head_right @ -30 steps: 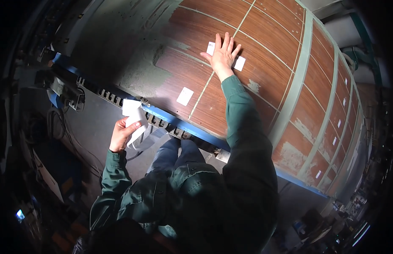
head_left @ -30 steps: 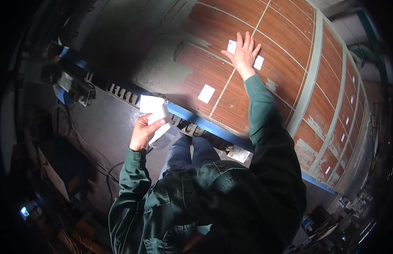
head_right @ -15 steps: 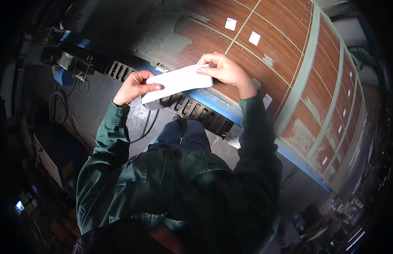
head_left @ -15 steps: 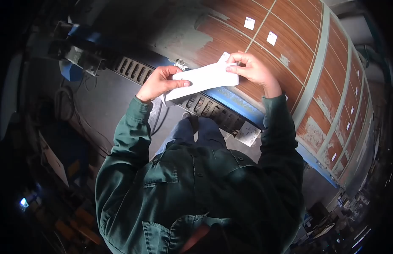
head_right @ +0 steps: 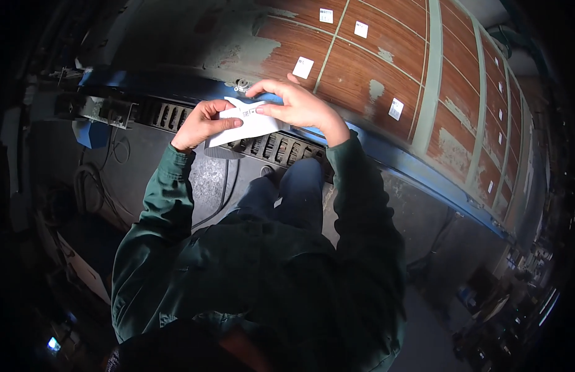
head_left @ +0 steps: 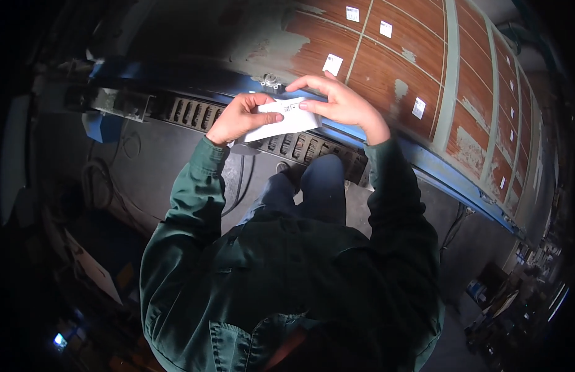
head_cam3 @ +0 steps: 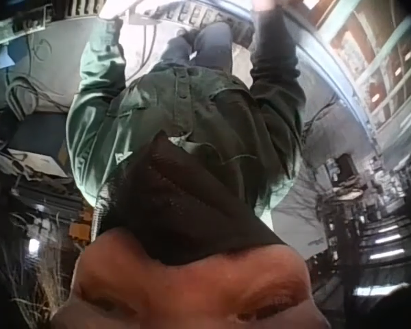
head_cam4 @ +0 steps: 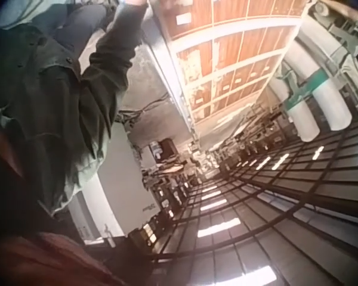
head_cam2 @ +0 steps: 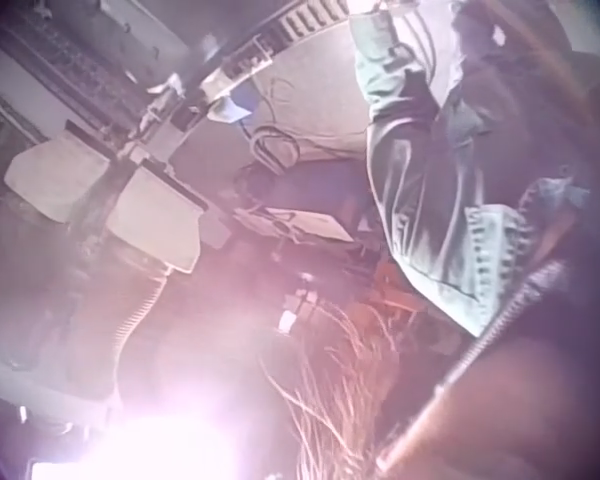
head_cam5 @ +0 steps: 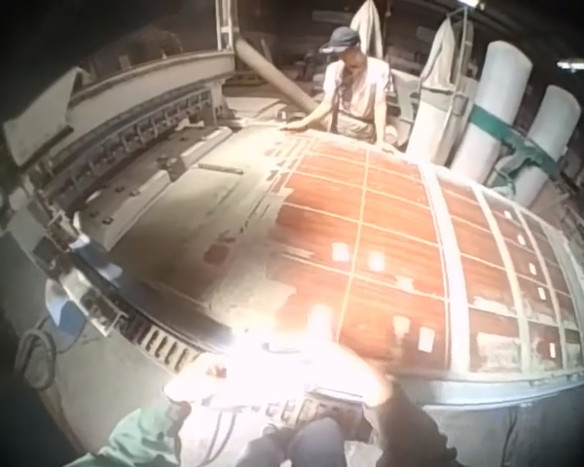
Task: Applying identification labels to wood panels and operating the control interface of a manufacturing machine.
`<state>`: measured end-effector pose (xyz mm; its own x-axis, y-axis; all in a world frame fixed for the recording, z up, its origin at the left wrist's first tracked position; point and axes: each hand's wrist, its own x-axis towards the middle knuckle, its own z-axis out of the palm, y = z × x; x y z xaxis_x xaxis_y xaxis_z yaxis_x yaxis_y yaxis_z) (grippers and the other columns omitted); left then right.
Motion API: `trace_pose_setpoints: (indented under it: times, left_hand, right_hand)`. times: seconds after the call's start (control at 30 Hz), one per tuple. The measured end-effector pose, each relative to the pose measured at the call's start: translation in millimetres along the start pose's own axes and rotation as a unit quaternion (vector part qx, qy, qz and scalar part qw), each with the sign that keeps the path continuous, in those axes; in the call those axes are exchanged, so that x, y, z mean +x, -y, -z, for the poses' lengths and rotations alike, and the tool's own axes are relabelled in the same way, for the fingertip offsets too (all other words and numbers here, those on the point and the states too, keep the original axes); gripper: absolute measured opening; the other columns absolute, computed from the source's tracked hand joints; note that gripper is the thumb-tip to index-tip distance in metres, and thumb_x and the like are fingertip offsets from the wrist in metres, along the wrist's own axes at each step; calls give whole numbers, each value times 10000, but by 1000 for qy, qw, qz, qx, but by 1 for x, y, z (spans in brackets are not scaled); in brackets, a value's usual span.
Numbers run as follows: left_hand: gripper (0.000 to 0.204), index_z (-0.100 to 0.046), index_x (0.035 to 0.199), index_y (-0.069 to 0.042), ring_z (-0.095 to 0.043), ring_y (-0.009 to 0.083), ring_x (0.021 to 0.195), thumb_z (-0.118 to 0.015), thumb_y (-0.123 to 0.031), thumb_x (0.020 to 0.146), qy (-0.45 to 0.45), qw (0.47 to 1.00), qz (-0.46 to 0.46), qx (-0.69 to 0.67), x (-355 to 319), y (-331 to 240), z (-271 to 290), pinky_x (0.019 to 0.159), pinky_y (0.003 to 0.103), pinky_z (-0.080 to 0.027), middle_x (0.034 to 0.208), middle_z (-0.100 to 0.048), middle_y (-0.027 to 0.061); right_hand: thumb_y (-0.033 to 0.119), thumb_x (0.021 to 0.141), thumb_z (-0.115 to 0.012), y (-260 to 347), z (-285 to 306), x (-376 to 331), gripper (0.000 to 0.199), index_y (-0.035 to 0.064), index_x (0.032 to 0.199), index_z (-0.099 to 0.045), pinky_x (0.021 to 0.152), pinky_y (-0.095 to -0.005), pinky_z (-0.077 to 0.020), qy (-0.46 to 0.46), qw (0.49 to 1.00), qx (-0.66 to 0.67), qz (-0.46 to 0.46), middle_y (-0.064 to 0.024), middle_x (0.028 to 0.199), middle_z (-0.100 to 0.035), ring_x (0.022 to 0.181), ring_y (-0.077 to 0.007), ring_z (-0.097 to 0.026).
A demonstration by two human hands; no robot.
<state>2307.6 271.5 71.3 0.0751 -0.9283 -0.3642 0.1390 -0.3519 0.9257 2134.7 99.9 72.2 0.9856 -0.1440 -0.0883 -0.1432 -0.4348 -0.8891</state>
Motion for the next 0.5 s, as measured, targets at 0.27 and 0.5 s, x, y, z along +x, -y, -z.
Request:
trace_pose_setpoints:
  times: [0.27,0.5]
  left_hand:
    - [122,-634,892,-9,-572,60,688,-644,-66,784,72,993,-1,-89,43,1,-22,636,197,-444,787,-638,21]
    - [173,-662,952,-15,-596,65,744,-661,-83,793,117,984,27,-130,111,-10,-54,698,210,-462,846,-663,20]
  right_hand:
    - [-5,796,-572,-16,5,-25,260,25,1053,-545,787,-243,-428,-66,975,212,-19,-17,869,-576,829,-83,-533]
    - [3,829,-566,-49,32,-44,329,39,1154,-527,826,-248,-402,-103,926,361,30,-2,921,-560,867,-70,-506]
